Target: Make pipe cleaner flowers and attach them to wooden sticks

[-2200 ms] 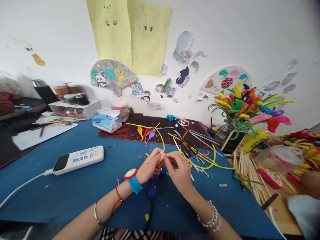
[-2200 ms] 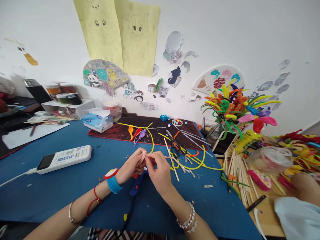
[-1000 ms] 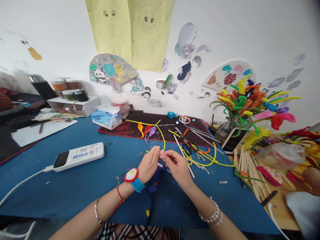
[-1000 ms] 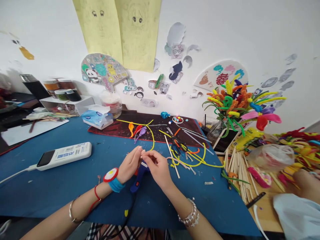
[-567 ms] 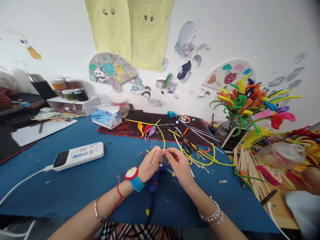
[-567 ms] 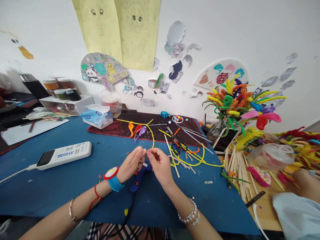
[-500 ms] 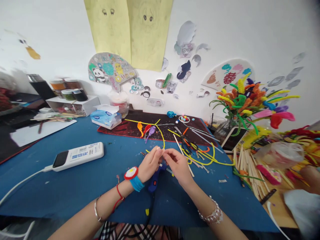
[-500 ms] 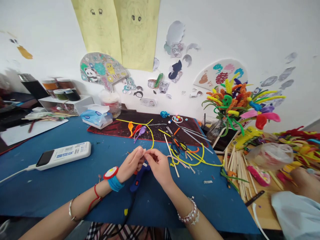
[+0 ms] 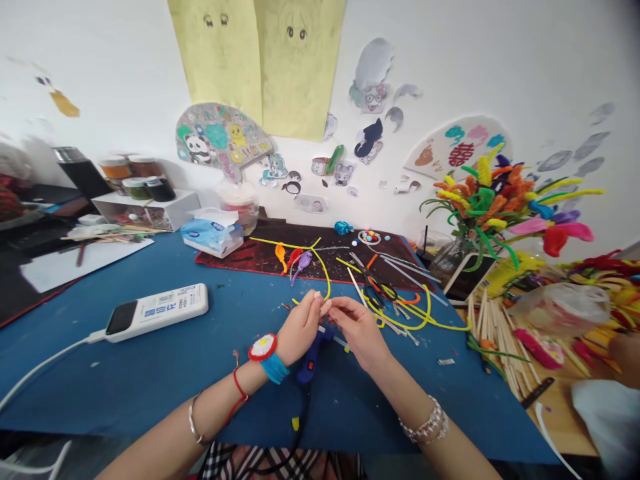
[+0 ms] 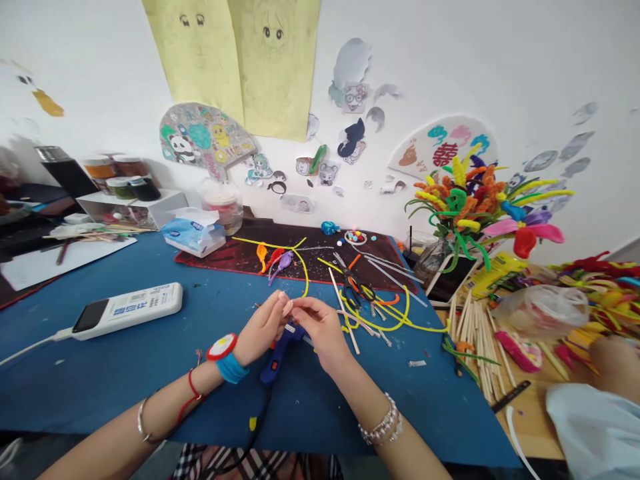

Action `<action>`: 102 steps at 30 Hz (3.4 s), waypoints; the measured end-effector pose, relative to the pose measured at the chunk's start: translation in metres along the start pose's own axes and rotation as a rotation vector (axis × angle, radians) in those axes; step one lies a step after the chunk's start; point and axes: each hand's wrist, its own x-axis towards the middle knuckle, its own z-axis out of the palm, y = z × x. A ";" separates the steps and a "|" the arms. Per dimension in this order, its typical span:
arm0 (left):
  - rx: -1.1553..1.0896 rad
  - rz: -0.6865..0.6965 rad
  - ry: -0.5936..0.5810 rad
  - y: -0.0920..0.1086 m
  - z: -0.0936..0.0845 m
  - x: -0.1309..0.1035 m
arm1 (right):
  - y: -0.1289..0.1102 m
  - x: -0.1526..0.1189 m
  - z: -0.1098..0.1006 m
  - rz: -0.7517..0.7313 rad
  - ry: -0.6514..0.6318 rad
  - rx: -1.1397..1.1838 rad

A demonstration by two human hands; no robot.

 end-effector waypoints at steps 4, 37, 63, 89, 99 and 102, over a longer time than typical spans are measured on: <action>0.177 0.072 -0.030 -0.001 -0.002 0.001 | 0.000 0.001 0.001 0.009 -0.004 0.045; 0.174 0.092 -0.095 0.004 -0.002 0.000 | -0.003 0.000 0.001 -0.112 0.139 -0.141; 0.331 0.220 -0.067 0.001 -0.002 0.000 | 0.000 -0.001 0.003 -0.155 0.216 -0.213; -0.295 -0.030 -0.005 -0.001 -0.008 0.005 | 0.003 0.000 0.005 -0.133 0.151 0.024; -0.505 -0.056 0.012 -0.005 -0.005 0.007 | 0.002 -0.001 0.005 -0.100 0.090 0.097; -0.519 -0.086 0.024 -0.003 -0.006 0.007 | 0.002 -0.002 0.006 -0.117 0.074 0.051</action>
